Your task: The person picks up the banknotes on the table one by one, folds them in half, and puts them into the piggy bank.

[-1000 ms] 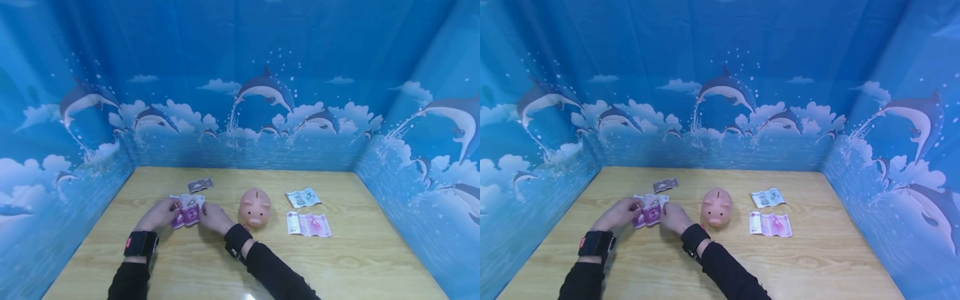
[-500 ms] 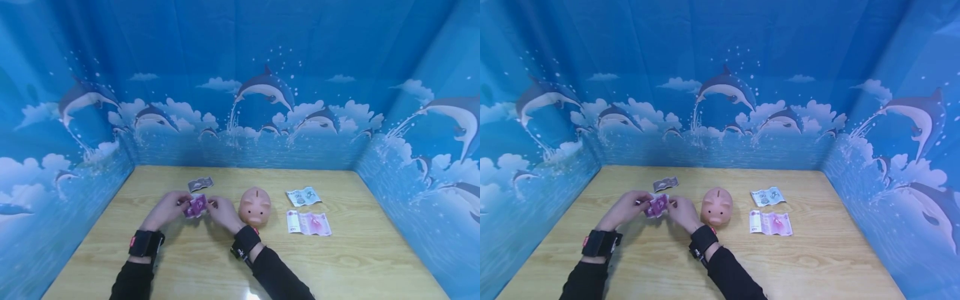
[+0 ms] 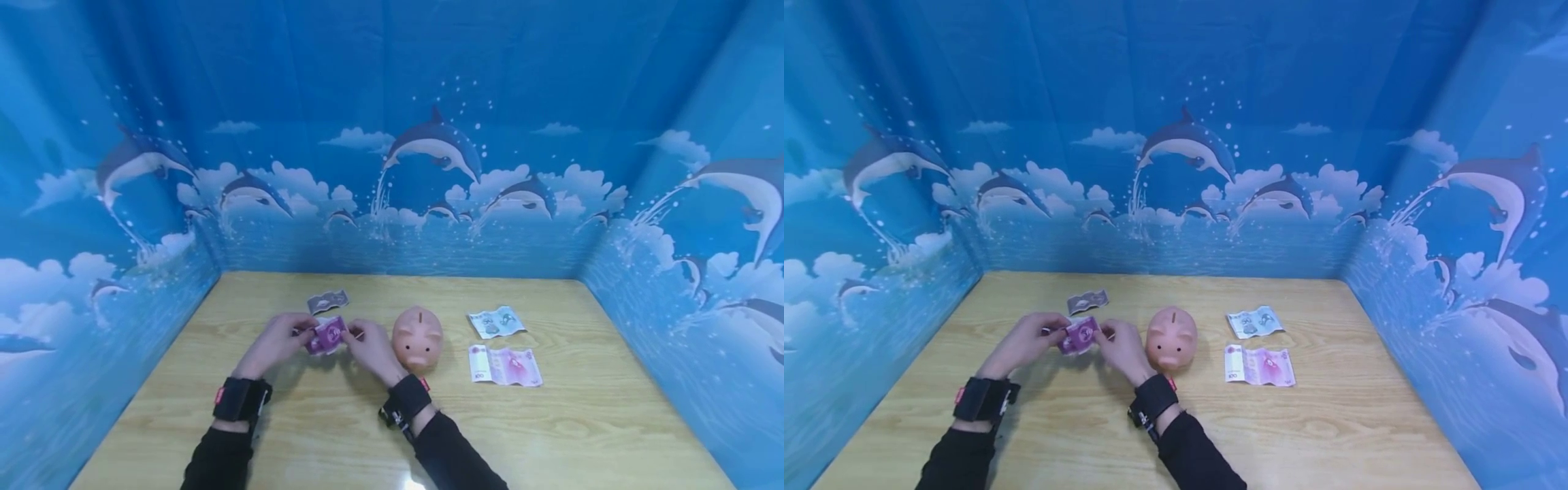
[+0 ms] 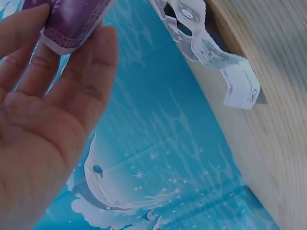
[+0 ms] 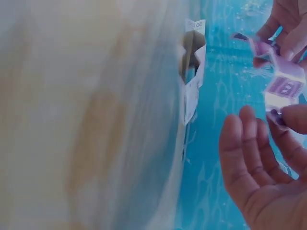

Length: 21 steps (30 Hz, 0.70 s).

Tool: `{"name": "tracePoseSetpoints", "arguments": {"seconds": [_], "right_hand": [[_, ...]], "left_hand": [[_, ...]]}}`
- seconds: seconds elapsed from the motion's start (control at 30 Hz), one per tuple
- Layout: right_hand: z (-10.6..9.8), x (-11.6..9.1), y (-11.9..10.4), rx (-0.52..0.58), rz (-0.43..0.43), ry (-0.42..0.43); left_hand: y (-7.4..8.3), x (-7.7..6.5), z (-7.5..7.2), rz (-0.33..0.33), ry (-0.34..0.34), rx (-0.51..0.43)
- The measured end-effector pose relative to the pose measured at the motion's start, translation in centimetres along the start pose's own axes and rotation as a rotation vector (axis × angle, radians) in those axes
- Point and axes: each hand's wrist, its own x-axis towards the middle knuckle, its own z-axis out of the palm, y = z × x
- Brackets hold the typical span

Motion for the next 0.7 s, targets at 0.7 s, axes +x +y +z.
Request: {"name": "tracePoseSetpoints", "arguments": {"seconds": [0.7], "right_hand": [[-1.1, -1.2, -1.7, 0.244, -0.008, 0.169]], "left_hand": [[1.2, 0.3, 0.9, 0.033, 0.289, 0.021]]}}
